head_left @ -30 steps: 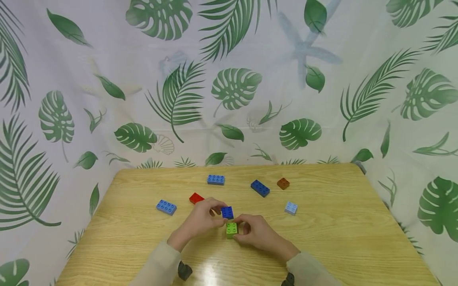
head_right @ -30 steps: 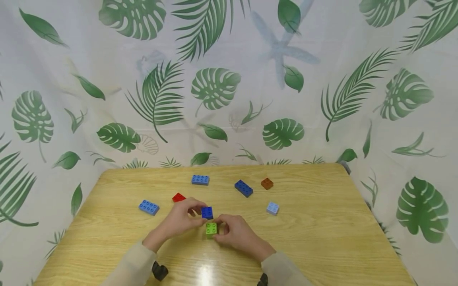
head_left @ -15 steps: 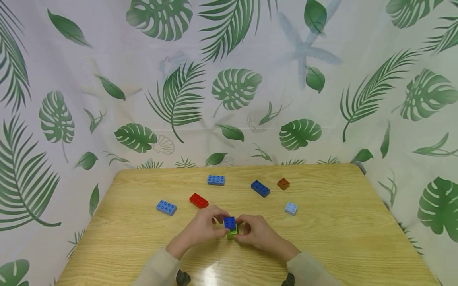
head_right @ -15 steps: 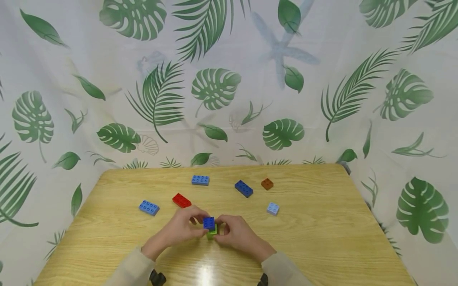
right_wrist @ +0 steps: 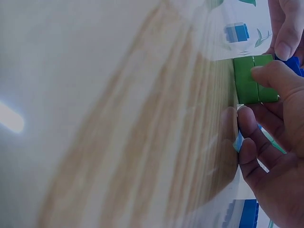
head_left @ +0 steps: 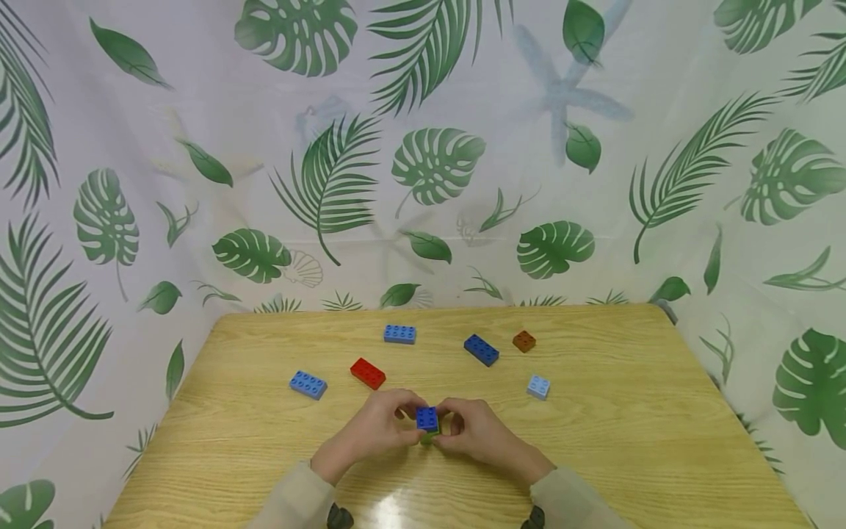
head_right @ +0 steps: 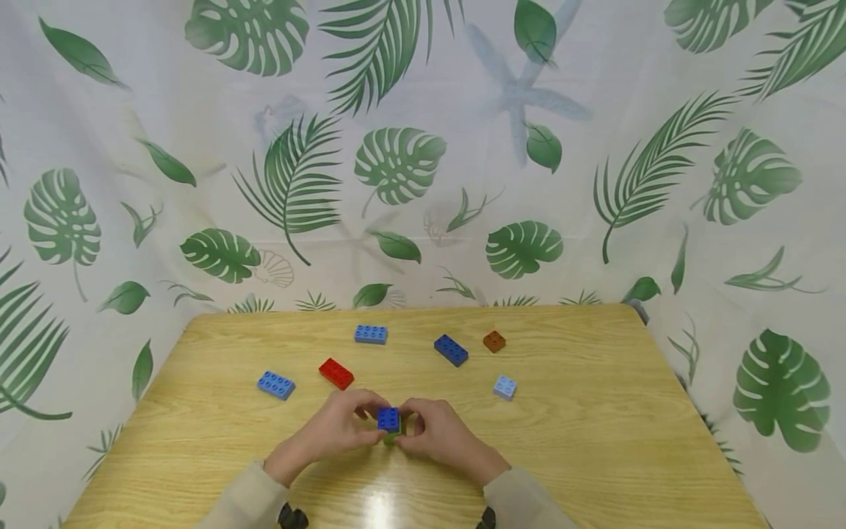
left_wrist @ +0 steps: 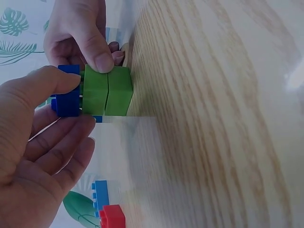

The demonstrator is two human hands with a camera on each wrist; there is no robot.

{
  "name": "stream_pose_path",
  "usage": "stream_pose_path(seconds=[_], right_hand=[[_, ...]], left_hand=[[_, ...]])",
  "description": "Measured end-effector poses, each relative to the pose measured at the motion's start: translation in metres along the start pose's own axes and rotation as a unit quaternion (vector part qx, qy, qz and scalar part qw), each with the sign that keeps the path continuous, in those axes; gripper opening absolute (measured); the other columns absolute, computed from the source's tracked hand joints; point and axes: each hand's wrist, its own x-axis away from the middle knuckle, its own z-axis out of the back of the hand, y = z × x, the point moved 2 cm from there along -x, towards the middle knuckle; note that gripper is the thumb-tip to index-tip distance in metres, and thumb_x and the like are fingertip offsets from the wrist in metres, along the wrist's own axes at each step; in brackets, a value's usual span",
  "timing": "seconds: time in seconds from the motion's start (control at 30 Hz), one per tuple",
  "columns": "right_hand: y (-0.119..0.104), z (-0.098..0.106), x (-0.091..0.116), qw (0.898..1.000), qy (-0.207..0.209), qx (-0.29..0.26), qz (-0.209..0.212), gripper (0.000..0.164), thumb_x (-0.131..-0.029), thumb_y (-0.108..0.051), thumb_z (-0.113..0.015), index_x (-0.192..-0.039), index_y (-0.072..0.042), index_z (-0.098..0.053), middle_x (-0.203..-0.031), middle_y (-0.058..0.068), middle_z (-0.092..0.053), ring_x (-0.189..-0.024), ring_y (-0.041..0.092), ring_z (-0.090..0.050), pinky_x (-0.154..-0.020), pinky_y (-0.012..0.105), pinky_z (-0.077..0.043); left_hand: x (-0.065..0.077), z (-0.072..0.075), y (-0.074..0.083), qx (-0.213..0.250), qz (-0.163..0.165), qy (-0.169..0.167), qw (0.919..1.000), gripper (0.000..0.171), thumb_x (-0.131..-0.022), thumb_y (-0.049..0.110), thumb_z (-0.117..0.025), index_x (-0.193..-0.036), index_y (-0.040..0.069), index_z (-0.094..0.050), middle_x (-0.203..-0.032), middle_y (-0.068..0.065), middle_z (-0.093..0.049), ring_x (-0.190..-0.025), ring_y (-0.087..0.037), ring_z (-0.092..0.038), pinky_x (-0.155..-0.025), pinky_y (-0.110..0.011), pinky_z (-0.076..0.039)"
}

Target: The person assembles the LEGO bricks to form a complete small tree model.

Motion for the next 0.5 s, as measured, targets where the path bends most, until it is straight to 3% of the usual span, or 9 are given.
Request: stream_pose_path(seconds=[0.5], right_hand=[[0.0036, -0.0021, 0.0003, 1.000, -0.003, 0.005, -0.007, 0.028, -0.094, -0.024, -0.081, -0.119, -0.015, -0.074, -0.099, -0.002, -0.074, -0.068, 0.004, -0.058, -0.061, 0.023, -0.050]], left_hand=[[-0.0031, -0.0004, 0.0010, -0.027, -0.006, -0.002, 0.9996, 0.031, -0.087, 0.010, -0.086, -0.116, 0.009, -0.076, -0.108, 0.000, -0.075, -0.092, -0.012, -0.066, -0.086, -0.028, -0.057]])
